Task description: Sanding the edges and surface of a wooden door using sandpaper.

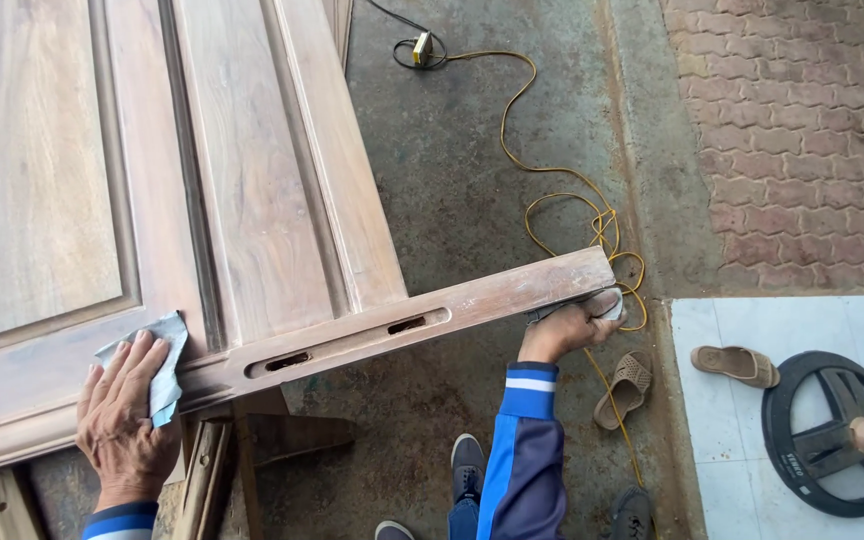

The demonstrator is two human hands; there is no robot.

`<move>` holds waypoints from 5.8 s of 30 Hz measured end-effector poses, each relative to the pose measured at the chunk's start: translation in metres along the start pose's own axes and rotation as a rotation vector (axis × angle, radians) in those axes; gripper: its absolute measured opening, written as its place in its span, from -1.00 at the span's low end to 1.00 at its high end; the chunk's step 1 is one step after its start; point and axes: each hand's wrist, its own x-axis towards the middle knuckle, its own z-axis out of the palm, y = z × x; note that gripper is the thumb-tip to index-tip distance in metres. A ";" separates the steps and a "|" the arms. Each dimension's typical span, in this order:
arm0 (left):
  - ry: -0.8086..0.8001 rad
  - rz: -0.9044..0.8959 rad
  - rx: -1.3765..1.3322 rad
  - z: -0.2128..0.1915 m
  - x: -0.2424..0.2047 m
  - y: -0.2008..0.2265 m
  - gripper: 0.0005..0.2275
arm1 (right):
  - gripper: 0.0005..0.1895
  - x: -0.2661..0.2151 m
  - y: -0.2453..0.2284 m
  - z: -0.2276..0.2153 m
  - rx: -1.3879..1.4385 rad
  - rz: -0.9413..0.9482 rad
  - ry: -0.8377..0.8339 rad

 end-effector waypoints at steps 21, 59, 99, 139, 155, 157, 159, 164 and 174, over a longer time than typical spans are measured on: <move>0.093 -0.060 -0.017 -0.001 0.000 0.007 -0.63 | -0.56 -0.001 0.053 0.012 0.157 0.339 -0.189; 0.106 -0.144 0.029 -0.005 0.003 0.018 -0.71 | -0.73 -0.118 -0.063 -0.056 0.078 -1.307 -1.354; 0.070 -0.366 -0.060 0.018 0.009 0.026 -0.54 | -0.50 -0.150 -0.073 0.050 -0.196 -3.206 -1.283; 0.120 -0.349 -0.088 0.018 0.009 0.019 -0.66 | -0.50 0.002 -0.169 0.031 -0.481 -3.176 -1.524; 0.039 -0.313 -0.052 0.015 0.004 0.016 -0.54 | -0.55 0.074 -0.140 0.019 -0.379 -2.877 -1.625; 0.026 -0.306 -0.050 0.014 0.001 0.019 -0.53 | -0.55 0.041 -0.128 0.021 -0.290 -2.814 -1.625; 0.031 -0.284 -0.019 0.006 0.004 0.020 -0.48 | -0.57 -0.028 -0.113 0.031 -0.181 -2.983 -1.362; -0.025 -0.233 -0.042 0.006 0.006 0.011 -0.48 | -0.56 -0.094 -0.071 0.034 -0.164 -2.907 -1.136; 0.005 -0.274 -0.029 0.007 0.000 0.018 -0.55 | -0.57 0.159 -0.119 0.000 -0.342 -2.898 -1.421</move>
